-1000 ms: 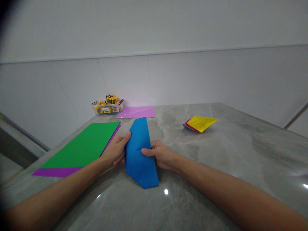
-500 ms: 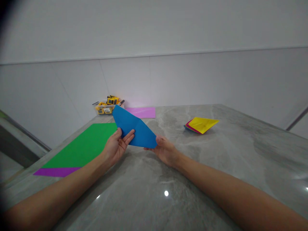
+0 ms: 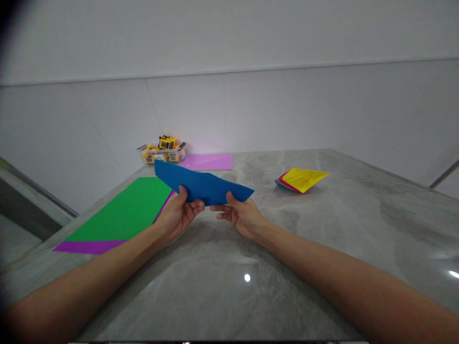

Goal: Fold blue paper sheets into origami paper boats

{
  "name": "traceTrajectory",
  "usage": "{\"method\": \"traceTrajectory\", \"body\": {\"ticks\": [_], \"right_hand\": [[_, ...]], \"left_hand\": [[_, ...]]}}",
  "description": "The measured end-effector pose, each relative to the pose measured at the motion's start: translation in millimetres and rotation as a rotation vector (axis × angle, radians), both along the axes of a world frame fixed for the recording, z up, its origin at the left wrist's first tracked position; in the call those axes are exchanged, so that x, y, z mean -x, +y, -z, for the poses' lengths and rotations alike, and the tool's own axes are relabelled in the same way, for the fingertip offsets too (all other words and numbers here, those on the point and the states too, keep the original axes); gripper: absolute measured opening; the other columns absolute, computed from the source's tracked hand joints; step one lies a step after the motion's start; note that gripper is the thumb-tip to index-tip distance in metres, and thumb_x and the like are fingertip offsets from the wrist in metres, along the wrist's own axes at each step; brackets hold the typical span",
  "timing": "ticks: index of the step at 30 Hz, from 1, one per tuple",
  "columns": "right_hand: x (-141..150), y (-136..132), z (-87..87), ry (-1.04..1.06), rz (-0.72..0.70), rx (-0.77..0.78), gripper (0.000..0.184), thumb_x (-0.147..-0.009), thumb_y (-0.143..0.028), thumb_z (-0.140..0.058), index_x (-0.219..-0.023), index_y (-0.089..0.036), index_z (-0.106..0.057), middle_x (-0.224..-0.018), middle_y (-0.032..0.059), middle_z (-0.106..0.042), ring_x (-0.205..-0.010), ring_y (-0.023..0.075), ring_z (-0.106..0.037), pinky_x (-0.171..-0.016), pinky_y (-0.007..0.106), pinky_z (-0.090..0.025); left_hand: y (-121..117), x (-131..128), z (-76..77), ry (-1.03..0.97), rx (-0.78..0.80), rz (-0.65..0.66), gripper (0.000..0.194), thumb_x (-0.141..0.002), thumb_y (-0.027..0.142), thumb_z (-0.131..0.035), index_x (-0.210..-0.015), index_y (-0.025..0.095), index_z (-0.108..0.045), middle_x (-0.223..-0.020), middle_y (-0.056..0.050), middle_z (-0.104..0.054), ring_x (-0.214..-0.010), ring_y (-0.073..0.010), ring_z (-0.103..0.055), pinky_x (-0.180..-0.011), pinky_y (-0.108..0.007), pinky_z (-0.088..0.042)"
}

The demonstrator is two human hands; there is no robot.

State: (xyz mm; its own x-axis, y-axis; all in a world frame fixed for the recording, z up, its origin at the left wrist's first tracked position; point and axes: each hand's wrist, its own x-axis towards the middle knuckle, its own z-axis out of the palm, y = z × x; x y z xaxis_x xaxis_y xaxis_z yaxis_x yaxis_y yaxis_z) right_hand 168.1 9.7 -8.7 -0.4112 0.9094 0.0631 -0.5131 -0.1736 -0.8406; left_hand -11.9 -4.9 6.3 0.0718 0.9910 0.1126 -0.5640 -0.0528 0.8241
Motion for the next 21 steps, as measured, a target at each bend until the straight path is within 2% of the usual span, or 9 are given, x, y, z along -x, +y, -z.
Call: {"method": "traceTrajectory", "body": {"ticks": [4, 7, 10, 12, 15, 17, 18, 19, 21], "right_hand": [[-3, -1, 2.6, 0.019, -0.111, -0.034, 0.052, -0.065, -0.058, -0.077, -0.097, -0.02, -0.063, -0.097, 0.0076, -0.072, -0.084, 0.0222, -0.071, -0.074, 0.034, -0.057], [-1, -6, 4.9, -0.017, -0.229, -0.133, 0.058, -0.063, -0.063, -0.074, -0.099, -0.018, -0.067, -0.092, 0.008, -0.074, -0.082, 0.0224, -0.071, -0.077, 0.037, -0.056], [1, -10, 5.3, -0.123, -0.237, -0.282, 0.041, -0.065, -0.054, -0.078, -0.082, -0.017, -0.073, -0.086, 0.008, -0.075, -0.08, 0.0234, -0.072, -0.077, 0.04, -0.057], [0, -12, 3.6, -0.226, -0.167, -0.386, 0.025, -0.069, -0.043, -0.079, -0.078, -0.02, -0.074, -0.087, 0.0068, -0.076, -0.082, 0.0242, -0.072, -0.08, 0.042, -0.057], [-7, -11, -1.8, -0.35, -0.042, -0.521, 0.02, -0.072, -0.036, -0.077, -0.088, -0.025, -0.076, -0.099, 0.0058, -0.075, -0.096, 0.0261, -0.069, -0.09, 0.046, -0.053], [-15, -8, -5.6, -0.387, 0.009, -0.639, 0.026, -0.071, -0.038, -0.077, -0.093, -0.025, -0.075, -0.107, 0.0064, -0.073, -0.104, 0.0272, -0.066, -0.095, 0.047, -0.049], [-20, -6, -7.1, -0.401, 0.014, -0.704, 0.028, -0.07, -0.039, -0.078, -0.094, -0.025, -0.075, -0.108, 0.007, -0.072, -0.105, 0.0276, -0.065, -0.096, 0.046, -0.048], [-24, -3, -8.1, -0.414, 0.017, -0.76, 0.028, -0.07, -0.041, -0.078, -0.093, -0.024, -0.075, -0.108, 0.0073, -0.072, -0.104, 0.0275, -0.066, -0.096, 0.046, -0.047], [-32, 2, -8.8, -0.444, -0.002, -0.835, 0.028, -0.072, -0.045, -0.075, -0.09, -0.024, -0.076, -0.106, 0.0073, -0.073, -0.101, 0.0264, -0.067, -0.095, 0.044, -0.047]], "left_hand": [[-3, 0, -0.8, 0.033, 0.039, 0.076, 0.053, -0.086, 0.064, -0.046, -0.095, 0.013, -0.059, -0.063, -0.005, -0.07, -0.055, -0.0149, -0.068, -0.064, -0.026, -0.058], [-6, 2, 0.9, 0.091, 0.008, 0.146, 0.063, -0.082, 0.074, -0.04, -0.075, 0.014, -0.06, -0.054, -0.002, -0.063, -0.046, -0.0148, -0.063, -0.052, -0.026, -0.054], [-8, 5, 3.0, 0.197, -0.019, 0.152, 0.07, -0.081, 0.076, -0.04, -0.048, 0.015, -0.049, -0.047, -0.001, -0.052, -0.039, -0.0123, -0.056, -0.043, -0.024, -0.048], [-8, 7, 2.4, 0.209, -0.031, 0.125, 0.071, -0.081, 0.075, -0.042, -0.042, 0.016, -0.047, -0.045, 0.0, -0.046, -0.04, -0.0116, -0.054, -0.045, -0.025, -0.049], [-3, 14, -1.4, 0.097, -0.032, 0.152, 0.068, -0.081, 0.074, -0.043, -0.05, 0.015, -0.058, -0.059, -0.004, -0.058, -0.058, -0.0172, -0.064, -0.061, -0.032, -0.055], [4, 22, -3.9, 0.058, 0.004, 0.23, 0.064, -0.082, 0.071, -0.044, -0.058, 0.015, -0.063, -0.086, -0.01, -0.069, -0.082, -0.025, -0.068, -0.075, -0.04, -0.056], [8, 27, -4.5, 0.077, 0.037, 0.268, 0.059, -0.082, 0.068, -0.047, -0.061, 0.015, -0.064, -0.1, -0.011, -0.069, -0.092, -0.0278, -0.067, -0.08, -0.041, -0.055], [12, 30, -4.4, 0.132, 0.074, 0.297, 0.053, -0.082, 0.063, -0.053, -0.062, 0.015, -0.064, -0.105, -0.011, -0.069, -0.095, -0.0287, -0.067, -0.08, -0.041, -0.055], [18, 34, -2.4, 0.275, 0.134, 0.278, 0.028, -0.077, 0.043, -0.07, -0.083, 0.016, -0.069, -0.099, -0.009, -0.072, -0.087, -0.0249, -0.069, -0.077, -0.036, -0.055]]}}
